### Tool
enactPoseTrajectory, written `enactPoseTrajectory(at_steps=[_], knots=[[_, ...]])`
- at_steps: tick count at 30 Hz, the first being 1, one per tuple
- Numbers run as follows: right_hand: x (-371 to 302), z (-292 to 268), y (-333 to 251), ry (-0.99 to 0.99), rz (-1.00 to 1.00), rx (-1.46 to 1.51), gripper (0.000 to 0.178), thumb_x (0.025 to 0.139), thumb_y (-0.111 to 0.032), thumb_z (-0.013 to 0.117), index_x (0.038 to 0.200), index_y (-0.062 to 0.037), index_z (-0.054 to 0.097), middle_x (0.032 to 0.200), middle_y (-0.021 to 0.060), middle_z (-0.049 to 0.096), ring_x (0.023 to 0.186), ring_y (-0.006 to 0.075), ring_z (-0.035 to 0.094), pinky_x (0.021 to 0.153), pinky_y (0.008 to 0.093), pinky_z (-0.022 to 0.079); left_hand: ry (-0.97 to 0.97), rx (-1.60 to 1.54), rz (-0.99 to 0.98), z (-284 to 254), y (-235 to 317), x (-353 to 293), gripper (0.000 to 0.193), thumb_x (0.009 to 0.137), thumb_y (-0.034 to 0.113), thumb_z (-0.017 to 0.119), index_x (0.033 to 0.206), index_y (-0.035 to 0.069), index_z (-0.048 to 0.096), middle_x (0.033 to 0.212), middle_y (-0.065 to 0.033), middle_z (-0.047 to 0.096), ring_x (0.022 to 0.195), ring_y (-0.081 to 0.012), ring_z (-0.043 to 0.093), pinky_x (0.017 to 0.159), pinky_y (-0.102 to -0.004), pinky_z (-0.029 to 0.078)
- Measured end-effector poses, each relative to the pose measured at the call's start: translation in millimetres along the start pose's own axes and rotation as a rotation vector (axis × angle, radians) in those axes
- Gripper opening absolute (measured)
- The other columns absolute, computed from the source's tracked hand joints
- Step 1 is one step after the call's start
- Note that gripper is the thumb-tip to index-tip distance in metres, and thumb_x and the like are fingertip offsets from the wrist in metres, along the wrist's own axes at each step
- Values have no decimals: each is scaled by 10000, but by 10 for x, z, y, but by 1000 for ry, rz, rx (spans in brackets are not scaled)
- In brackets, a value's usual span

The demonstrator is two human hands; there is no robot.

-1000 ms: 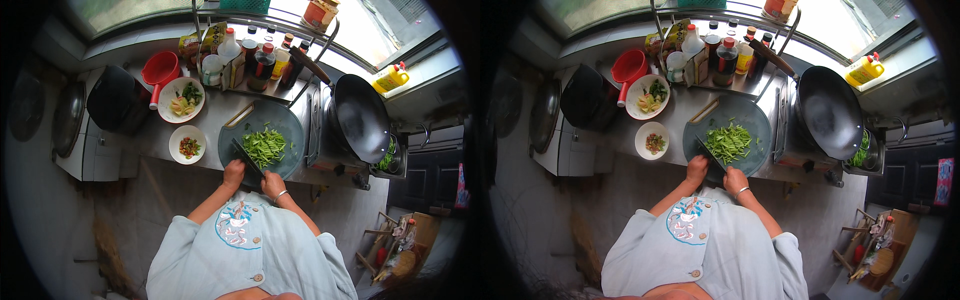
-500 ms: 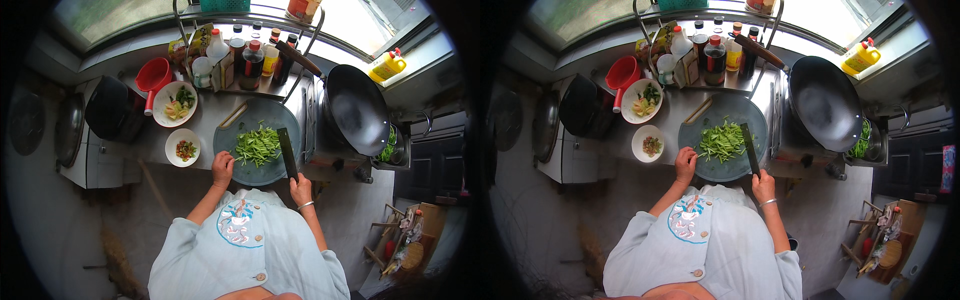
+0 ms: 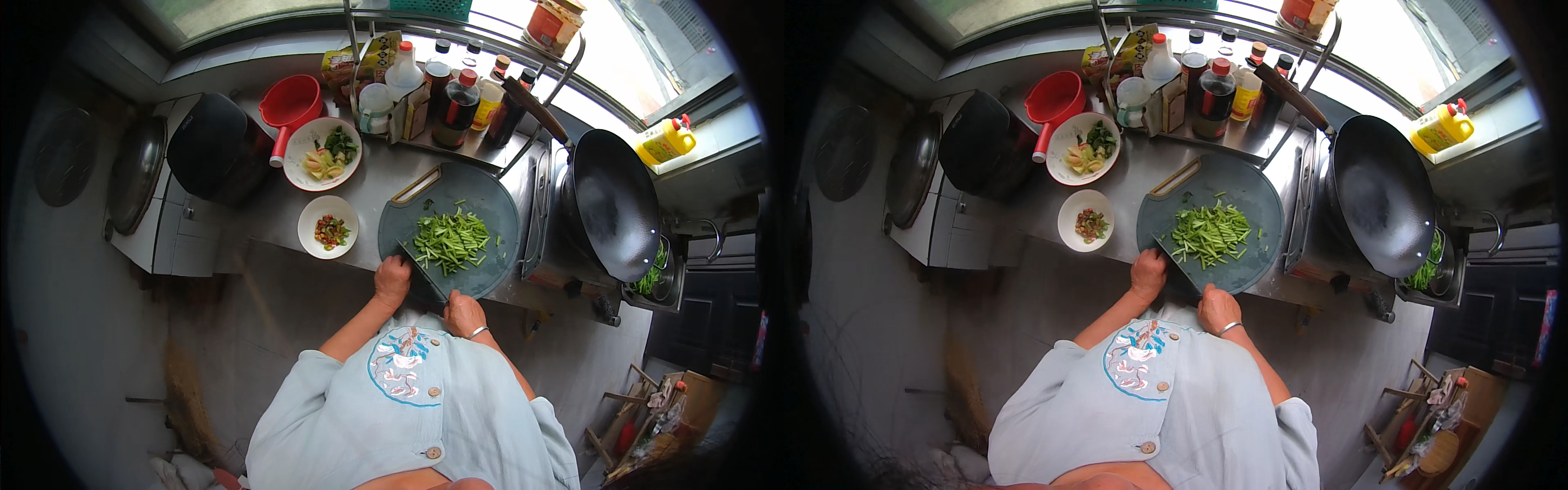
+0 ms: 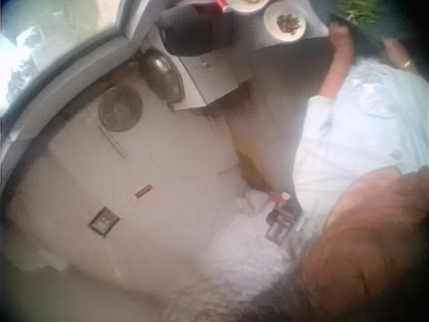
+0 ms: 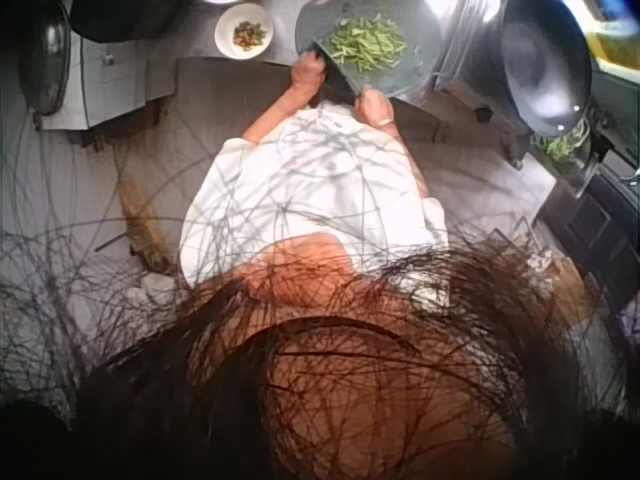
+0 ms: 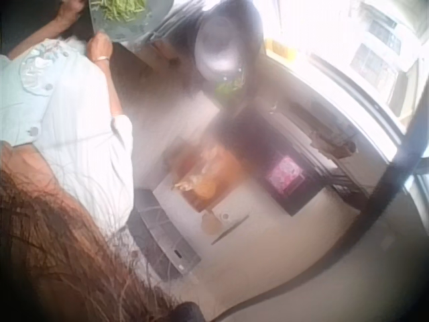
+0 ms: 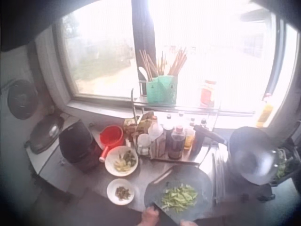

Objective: The person washes a bowl, then chops red chilies and garlic on a cutting board, transferring them into a bowl. They then wash and chop green vegetables, placing the chopped pieces into a separate bowl.

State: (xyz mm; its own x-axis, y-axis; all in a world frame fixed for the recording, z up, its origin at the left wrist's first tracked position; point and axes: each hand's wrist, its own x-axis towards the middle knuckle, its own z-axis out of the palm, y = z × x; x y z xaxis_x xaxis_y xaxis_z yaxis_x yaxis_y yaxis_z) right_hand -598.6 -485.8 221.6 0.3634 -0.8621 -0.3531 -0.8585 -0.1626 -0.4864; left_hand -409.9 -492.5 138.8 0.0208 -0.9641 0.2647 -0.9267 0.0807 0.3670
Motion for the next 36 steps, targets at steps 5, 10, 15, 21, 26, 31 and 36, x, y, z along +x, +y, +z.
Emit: enactPoseTrajectory(at_steps=[5,10,15,21,26,31,36], knots=[[162,109,10,25,-18,-9,139,759,-97,572,796,28,526,723,268,601,699,427,596,632,504,473,-86,-53,-24,60,24,-7,160,597,55,629,751,63,590,773,-112,542,739,-300,558,615,-403,493],[86,77,149,204,-86,170,123,796,-131,570,829,-23,522,674,243,585,654,431,570,585,503,447,82,-252,-21,59,-26,-67,59,699,50,612,736,66,570,755,-93,548,731,-292,556,621,-396,475],[-202,-72,337,530,84,256,86,797,-96,568,804,-18,534,628,213,571,609,401,573,531,451,437,108,-344,37,-67,39,80,241,721,68,653,946,35,574,1028,-145,542,897,-325,540,761,-396,471],[-284,-271,732,623,334,79,148,799,-125,570,815,20,543,673,253,586,657,424,584,597,484,461,-6,-200,-19,-179,178,262,924,578,335,806,1331,51,351,1386,-250,251,1236,-429,307,1010,-438,337],[-158,-320,835,524,394,40,189,796,-152,578,801,33,537,708,278,589,708,441,585,644,503,469,-101,-106,74,28,191,411,1200,460,513,816,1416,98,221,1430,-283,160,1323,-452,177,1069,-512,221],[-88,-175,867,518,301,139,215,780,-161,568,765,54,553,688,287,574,694,458,566,639,488,462,-139,-77,121,188,237,558,1177,457,626,751,1413,148,258,1435,-247,198,1339,-418,173,1081,-532,172],[-106,-201,740,262,524,796,177,819,-134,577,710,-3,529,550,110,548,412,217,530,391,358,445,-143,-131,203,197,218,558,1134,449,632,740,1395,175,313,1397,-250,262,1321,-405,221,1074,-544,183]])
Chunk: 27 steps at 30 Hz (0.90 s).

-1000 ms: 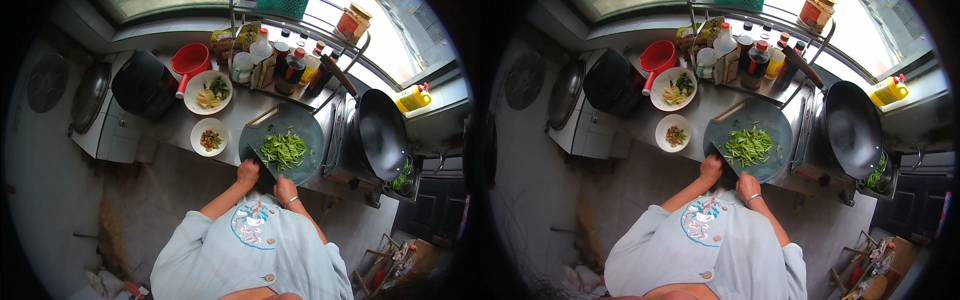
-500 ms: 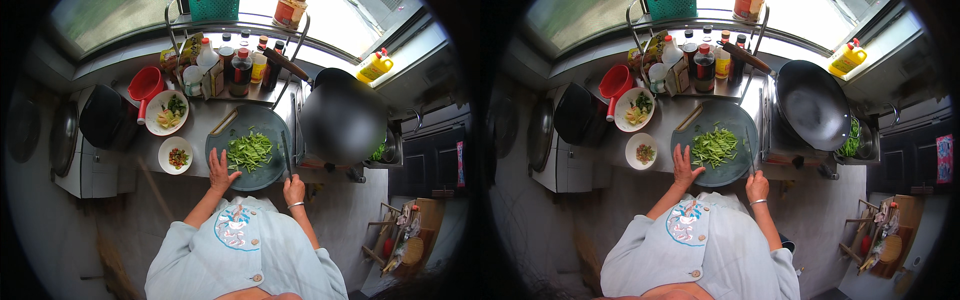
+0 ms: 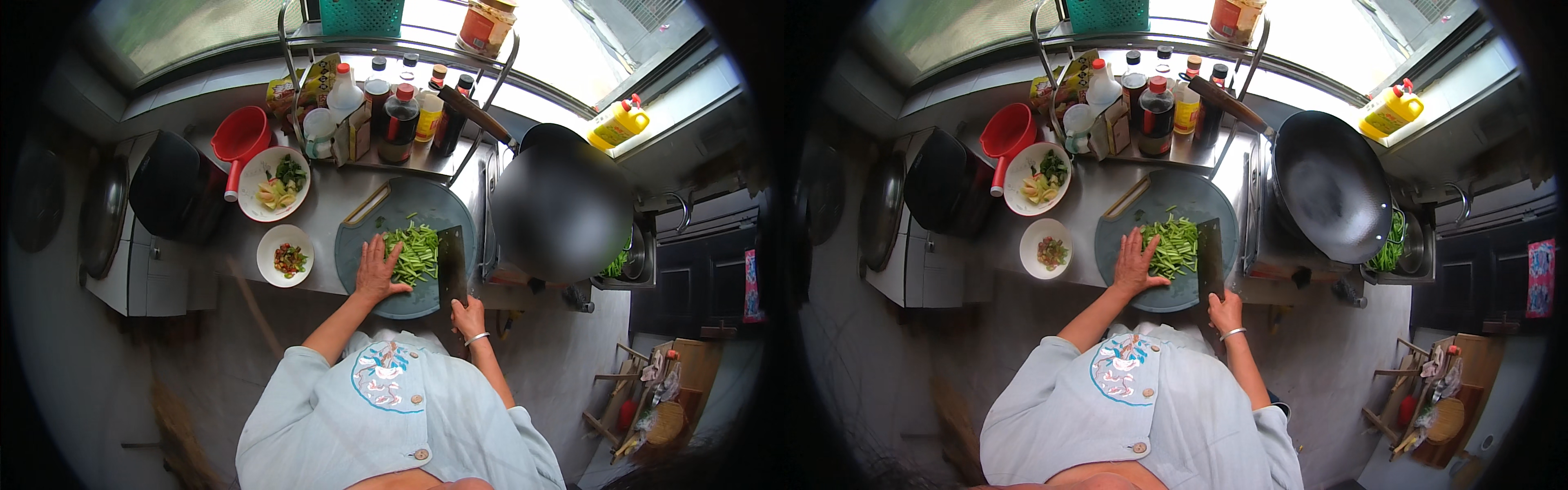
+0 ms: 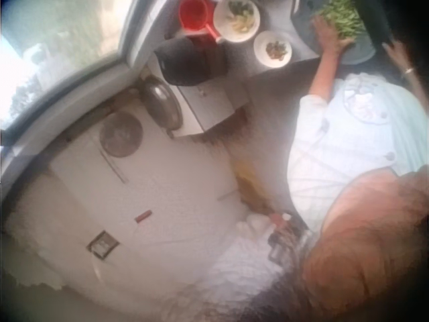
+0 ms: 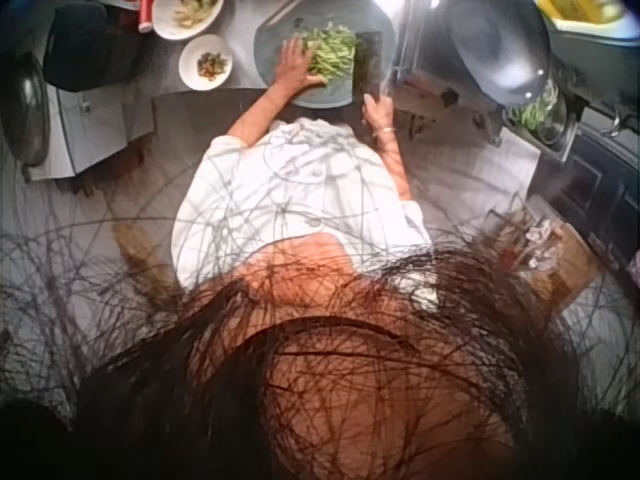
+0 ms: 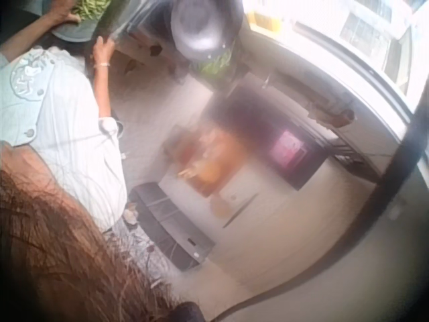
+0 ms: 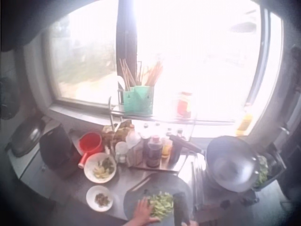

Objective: The person washes a bowl, then chops red chilies and garlic on a cutting board, transferring them into a bowl. They then wash and chop green vegetables, placing the chopped pieces into a separate bowl.

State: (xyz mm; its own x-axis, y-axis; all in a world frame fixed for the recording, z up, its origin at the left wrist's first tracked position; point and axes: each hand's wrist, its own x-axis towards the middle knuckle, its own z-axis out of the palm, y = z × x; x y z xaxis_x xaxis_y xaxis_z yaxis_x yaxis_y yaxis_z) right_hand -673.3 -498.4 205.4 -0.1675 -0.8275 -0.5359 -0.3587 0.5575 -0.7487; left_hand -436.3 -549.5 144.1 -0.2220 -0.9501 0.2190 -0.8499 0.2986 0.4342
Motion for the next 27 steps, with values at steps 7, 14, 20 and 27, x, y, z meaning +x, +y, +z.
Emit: enactPoseTrajectory(at_steps=[7,14,20,27], knots=[[-69,112,267,-237,250,511,125,870,-127,561,808,-63,475,535,15,462,370,89,402,331,276,386,48,-129,83,92,219,122,1058,486,608,736,1370,169,354,1385,-237,262,1279,-412,272,1061,-537,228],[-102,294,381,-318,263,543,130,881,-118,540,813,-70,440,543,19,437,374,100,384,351,282,378,214,-214,-8,244,587,123,889,554,562,740,1280,131,461,1372,-237,282,1230,-421,315,1038,-514,271],[-126,281,421,-345,290,558,134,883,-91,520,795,-70,421,534,24,418,373,107,381,351,283,376,278,-273,-44,365,732,71,716,592,458,751,1202,152,534,1337,-207,342,1205,-385,363,1033,-484,302],[-153,164,361,-412,317,551,134,876,-74,517,782,-72,422,531,28,415,374,109,388,353,285,378,318,-316,-32,412,806,111,564,639,373,744,1137,158,592,1290,-160,407,1174,-357,398,993,-448,361]])
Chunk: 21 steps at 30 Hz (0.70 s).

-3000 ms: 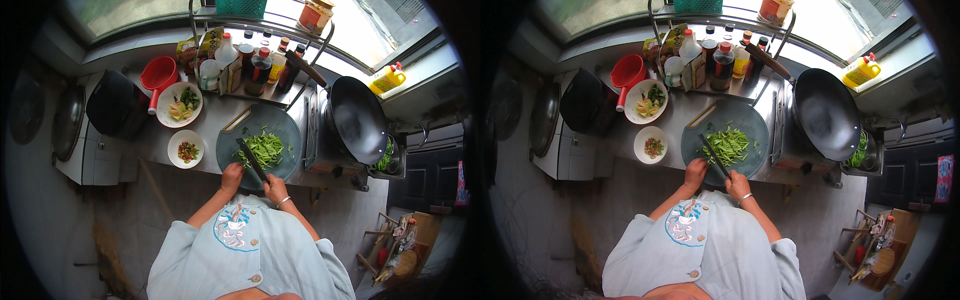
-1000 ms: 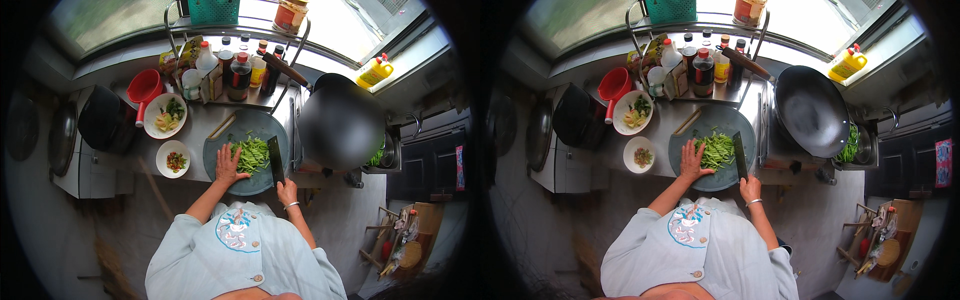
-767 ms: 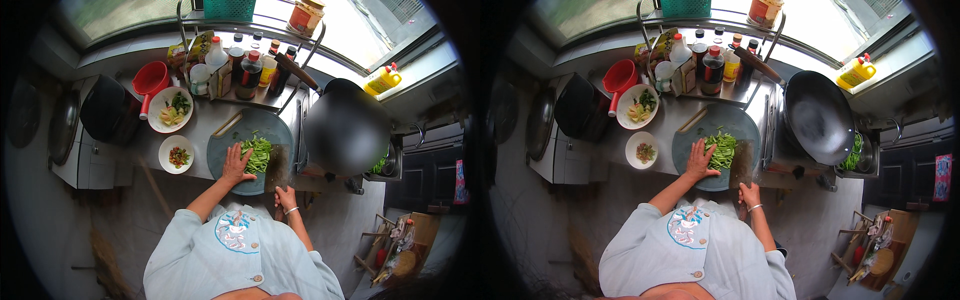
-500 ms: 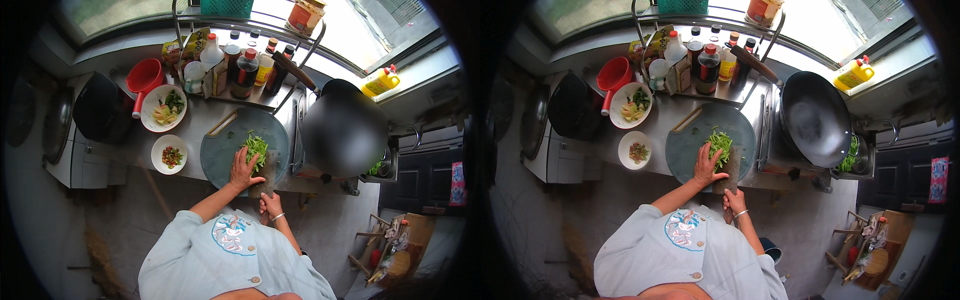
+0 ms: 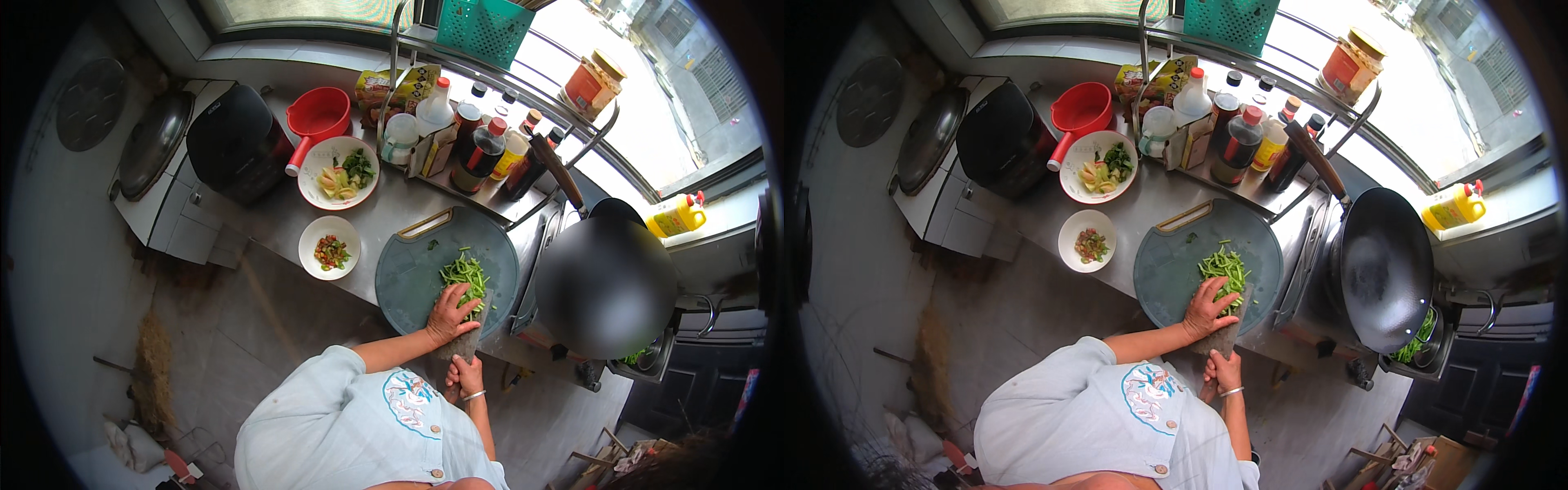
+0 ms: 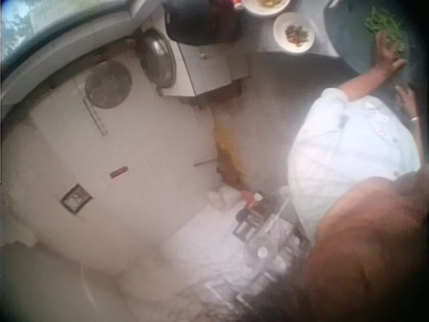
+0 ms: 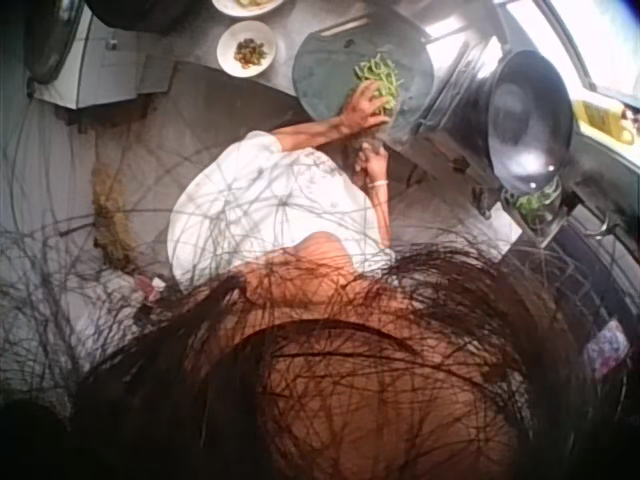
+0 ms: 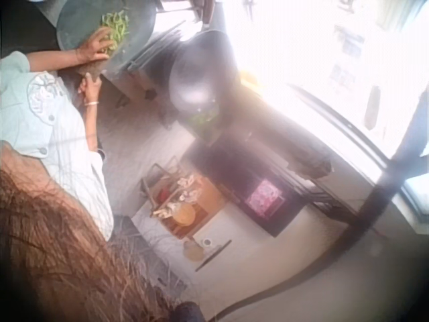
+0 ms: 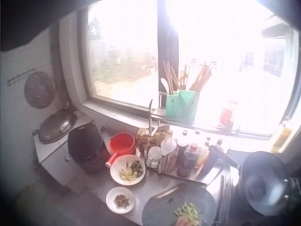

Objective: The person washes a bowl, then chops red chilies and garlic on a cutting board, transferring them into a bowl. They then wash and chop green vegetables, placing the chopped pieces into a separate bowl.

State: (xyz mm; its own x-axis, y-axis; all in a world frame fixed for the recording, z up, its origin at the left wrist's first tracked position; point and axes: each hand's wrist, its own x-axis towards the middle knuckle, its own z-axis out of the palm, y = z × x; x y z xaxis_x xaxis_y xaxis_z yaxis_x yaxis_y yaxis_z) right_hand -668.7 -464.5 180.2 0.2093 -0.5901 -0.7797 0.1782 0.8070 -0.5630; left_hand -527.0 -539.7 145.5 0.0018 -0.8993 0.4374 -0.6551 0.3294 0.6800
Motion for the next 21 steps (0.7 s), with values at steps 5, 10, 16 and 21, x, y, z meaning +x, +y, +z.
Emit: enactPoseTrajectory(at_steps=[5,10,16,21], knots=[[1,-65,-2,31,-19,21,111,860,-65,525,803,-57,430,537,31,424,373,106,387,344,279,381,-108,16,2,-44,120,105,576,662,407,717,1161,157,576,1307,-165,394,1216,-361,360,1025,-488,303],[35,-151,-71,5,39,-24,105,862,-68,526,796,-60,445,544,28,439,385,106,399,356,279,393,-120,131,10,-407,140,252,570,693,413,698,1177,144,562,1331,-199,356,1245,-381,326,1031,-540,259],[100,-232,-130,-71,83,-51,101,864,-89,535,804,-73,455,547,23,442,390,104,391,373,294,396,132,-254,-83,-715,-261,869,162,773,90,650,875,-2,564,885,-133,577,767,-303,586,679,-358,486],[106,-224,-48,-27,96,-45,117,858,-96,550,792,-73,457,544,21,438,394,102,394,376,292,402,32,-402,-87,-452,-158,731,132,766,24,612,894,16,583,975,-136,573,851,-288,592,734,-349,492]])
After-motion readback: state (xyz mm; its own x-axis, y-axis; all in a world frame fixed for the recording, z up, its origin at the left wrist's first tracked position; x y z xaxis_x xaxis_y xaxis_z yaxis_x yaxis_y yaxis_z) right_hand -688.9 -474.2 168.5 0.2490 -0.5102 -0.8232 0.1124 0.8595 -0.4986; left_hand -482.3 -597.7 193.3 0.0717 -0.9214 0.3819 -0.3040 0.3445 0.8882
